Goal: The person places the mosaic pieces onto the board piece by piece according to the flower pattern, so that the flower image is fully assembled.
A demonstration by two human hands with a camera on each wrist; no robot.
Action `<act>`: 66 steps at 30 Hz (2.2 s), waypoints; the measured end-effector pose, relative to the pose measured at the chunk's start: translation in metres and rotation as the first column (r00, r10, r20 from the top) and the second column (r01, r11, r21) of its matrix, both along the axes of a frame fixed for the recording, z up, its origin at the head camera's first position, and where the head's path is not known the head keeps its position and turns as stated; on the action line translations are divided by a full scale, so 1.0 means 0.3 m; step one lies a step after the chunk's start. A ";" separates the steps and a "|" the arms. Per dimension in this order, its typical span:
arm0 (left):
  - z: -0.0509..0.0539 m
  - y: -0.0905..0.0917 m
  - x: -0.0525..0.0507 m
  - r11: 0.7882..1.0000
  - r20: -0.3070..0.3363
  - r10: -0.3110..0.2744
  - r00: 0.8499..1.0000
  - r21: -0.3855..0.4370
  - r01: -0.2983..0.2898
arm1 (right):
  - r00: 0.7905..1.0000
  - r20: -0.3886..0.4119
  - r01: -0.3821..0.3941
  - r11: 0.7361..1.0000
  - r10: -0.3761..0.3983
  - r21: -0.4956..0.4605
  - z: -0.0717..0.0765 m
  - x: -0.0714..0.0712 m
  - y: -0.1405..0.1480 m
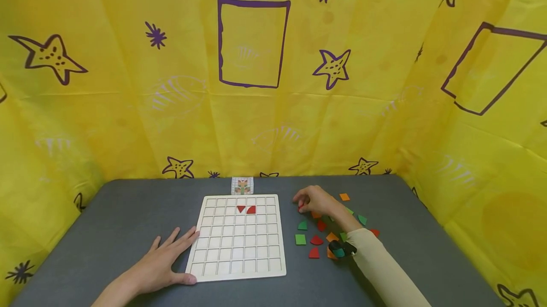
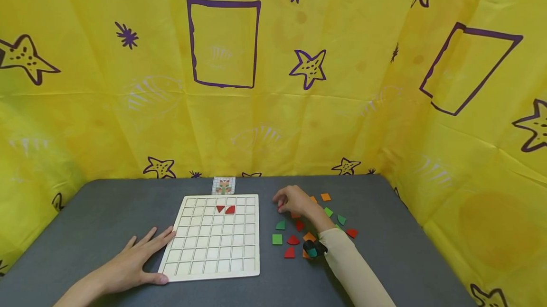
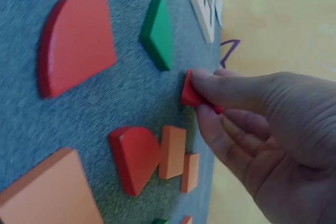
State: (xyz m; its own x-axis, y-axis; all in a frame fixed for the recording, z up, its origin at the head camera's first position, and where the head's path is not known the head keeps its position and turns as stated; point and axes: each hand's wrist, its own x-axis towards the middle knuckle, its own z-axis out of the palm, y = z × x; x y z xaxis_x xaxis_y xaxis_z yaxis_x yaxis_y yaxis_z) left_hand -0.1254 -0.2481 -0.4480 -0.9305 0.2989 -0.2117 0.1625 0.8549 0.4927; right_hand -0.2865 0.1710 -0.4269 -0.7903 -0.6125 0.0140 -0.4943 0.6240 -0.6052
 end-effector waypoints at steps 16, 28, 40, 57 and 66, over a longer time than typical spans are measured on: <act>0.007 0.005 -0.001 1.000 0.002 0.005 1.000 0.002 -0.005 | 0.999 -0.037 0.031 1.000 -0.030 0.006 0.031 -0.011 -0.032; -0.003 -0.001 0.000 1.000 0.007 0.005 1.000 0.005 -0.005 | 0.991 -0.130 0.000 0.999 -0.006 -0.040 0.017 -0.021 -0.090; 0.001 -0.002 -0.002 0.999 -0.024 -0.040 0.999 0.019 0.041 | 0.987 -0.158 0.000 0.992 -0.020 -0.123 0.010 -0.007 -0.167; 0.005 -0.019 -0.008 0.995 0.009 -0.090 0.996 0.047 0.090 | 0.988 -0.152 -0.022 0.993 0.004 -0.119 -0.010 0.015 -0.282; 0.006 -0.011 -0.011 0.995 0.028 -0.083 0.996 0.061 0.081 | 0.992 -0.122 -0.035 0.990 0.018 -0.139 -0.024 0.023 -0.381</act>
State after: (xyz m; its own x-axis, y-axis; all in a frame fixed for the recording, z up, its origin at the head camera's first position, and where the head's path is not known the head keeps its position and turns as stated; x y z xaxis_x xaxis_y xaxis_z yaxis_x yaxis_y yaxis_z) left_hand -0.1288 -0.2515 -0.4463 -0.8959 0.3867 -0.2188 0.2152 0.8085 0.5478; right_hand -0.2794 0.0566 -0.4342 -0.7612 -0.6183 0.1955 -0.5841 0.5226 -0.6211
